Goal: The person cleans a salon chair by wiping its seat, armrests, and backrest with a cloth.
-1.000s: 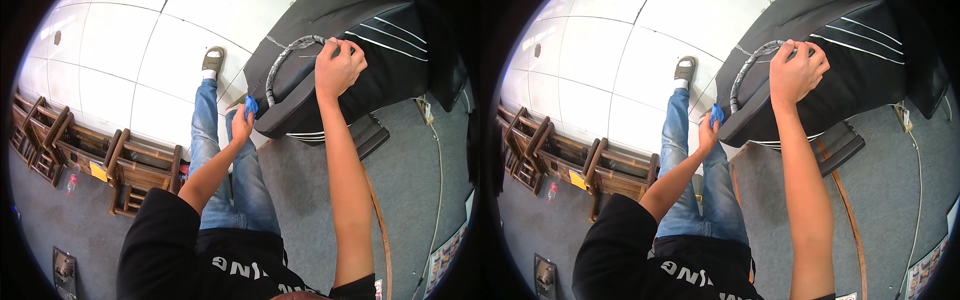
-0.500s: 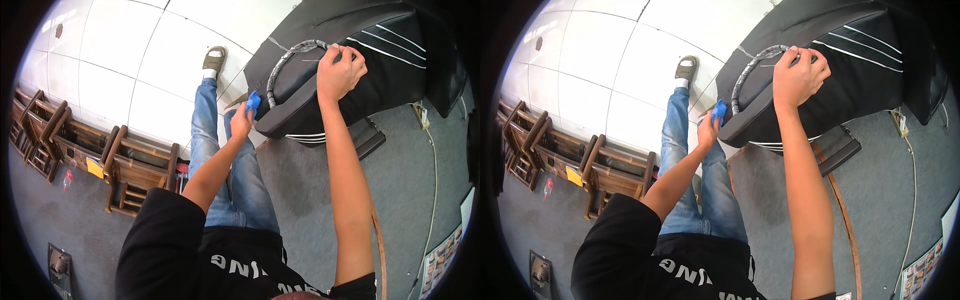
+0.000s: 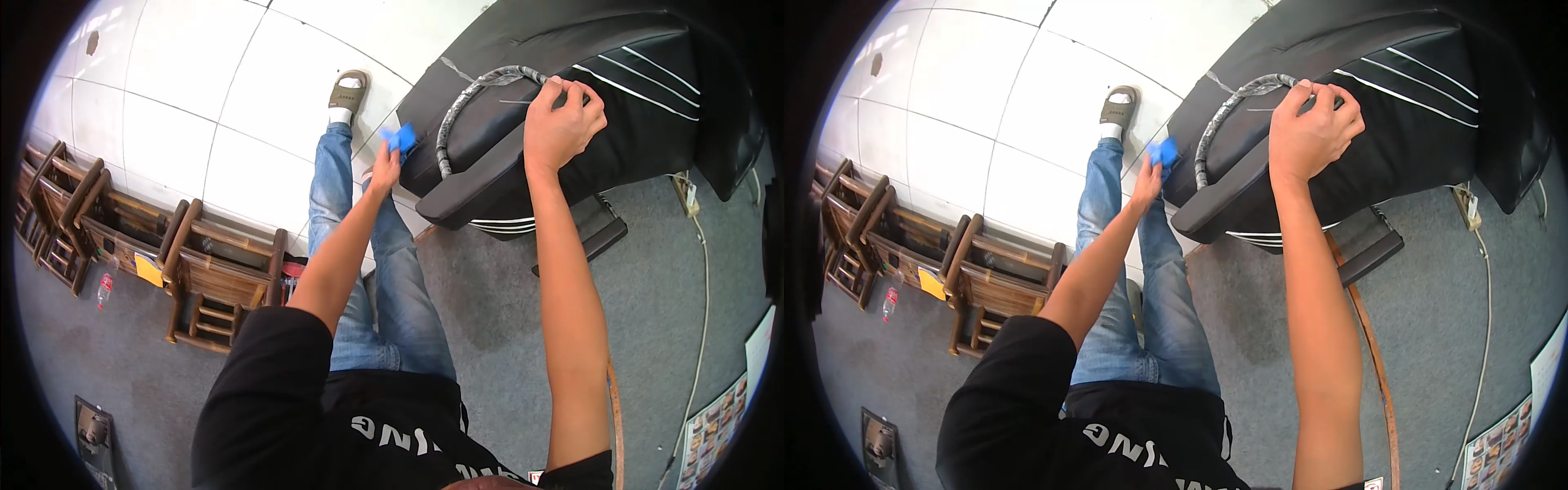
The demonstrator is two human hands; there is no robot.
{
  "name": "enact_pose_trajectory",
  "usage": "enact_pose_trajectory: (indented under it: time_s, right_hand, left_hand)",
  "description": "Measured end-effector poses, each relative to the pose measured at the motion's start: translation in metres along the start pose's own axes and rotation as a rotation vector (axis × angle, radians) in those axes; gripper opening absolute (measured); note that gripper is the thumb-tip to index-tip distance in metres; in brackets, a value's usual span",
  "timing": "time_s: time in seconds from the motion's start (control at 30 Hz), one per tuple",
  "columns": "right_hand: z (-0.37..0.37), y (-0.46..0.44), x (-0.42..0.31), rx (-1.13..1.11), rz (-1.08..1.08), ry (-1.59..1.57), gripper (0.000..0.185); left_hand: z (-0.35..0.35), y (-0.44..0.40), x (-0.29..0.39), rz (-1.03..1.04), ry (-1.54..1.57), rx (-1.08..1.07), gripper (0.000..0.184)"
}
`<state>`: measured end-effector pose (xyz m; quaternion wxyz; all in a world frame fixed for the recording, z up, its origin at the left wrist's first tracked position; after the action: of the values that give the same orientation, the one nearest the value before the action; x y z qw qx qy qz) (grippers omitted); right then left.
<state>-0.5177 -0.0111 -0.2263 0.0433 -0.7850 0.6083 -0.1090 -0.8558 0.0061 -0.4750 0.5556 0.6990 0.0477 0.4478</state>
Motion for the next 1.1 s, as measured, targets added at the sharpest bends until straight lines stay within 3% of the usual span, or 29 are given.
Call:
enact_pose_trajectory:
  time_s: [0.07, 0.17, 0.4, 0.53, 0.63, 0.7, 0.77, 0.83, 0.93, 1.1]
  right_hand:
    - [0.001, 0.0, 0.001, 0.019, -0.013, 0.002, 0.017]
    - [0.001, 0.0, 0.001, 0.013, -0.018, 0.012, 0.018]
    - [-0.004, 0.0, -0.002, -0.018, 0.0, 0.016, 0.018]
    - [-0.002, -0.002, 0.0, 0.0, 0.0, 0.001, 0.017]
    - [-0.001, 0.0, 0.0, -0.007, 0.0, -0.002, 0.016]
    - [0.0, 0.0, 0.001, 0.004, -0.007, -0.016, 0.016]
    - [-0.001, -0.001, 0.001, 0.01, -0.006, -0.012, 0.016]
    - [-0.001, 0.003, 0.0, 0.003, 0.004, -0.014, 0.016]
    - [0.0, 0.0, 0.001, 0.005, 0.009, -0.016, 0.016]
    - [0.001, 0.0, 0.002, 0.016, 0.003, -0.015, 0.017]
  left_hand:
    - [0.015, -0.024, 0.013, 0.051, -0.081, -0.069, 0.026]
    - [0.028, -0.005, 0.048, 0.31, -0.438, -0.1, 0.027]
    - [-0.032, 0.059, -0.024, -0.083, -0.486, -0.022, 0.032]
    - [-0.006, 0.062, -0.037, 0.056, -0.276, 0.205, 0.034]
    - [0.017, 0.035, 0.002, 0.083, -0.539, 0.286, 0.032]
    - [0.031, 0.007, 0.041, 0.04, -0.251, 0.112, 0.032]
    - [0.059, -0.029, 0.073, 0.214, -0.136, 0.002, 0.031]
    - [0.091, -0.069, 0.106, 0.24, -0.112, -0.094, 0.031]
    - [0.119, -0.099, 0.153, 0.33, -0.296, -0.144, 0.031]
    - [0.128, -0.099, 0.173, 0.513, -0.536, -0.274, 0.026]
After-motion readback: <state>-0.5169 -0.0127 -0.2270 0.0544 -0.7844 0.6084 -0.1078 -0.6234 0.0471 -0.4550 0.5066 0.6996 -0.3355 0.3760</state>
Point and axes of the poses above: each hand's wrist, its own y-axis away from the middle knuckle, its own z-axis out of the palm, x = y × z, the point moved 2 cm from there along -y, towards the middle knuckle, and after that the axes turned 9 degrees about y, right-handed, at the moved point
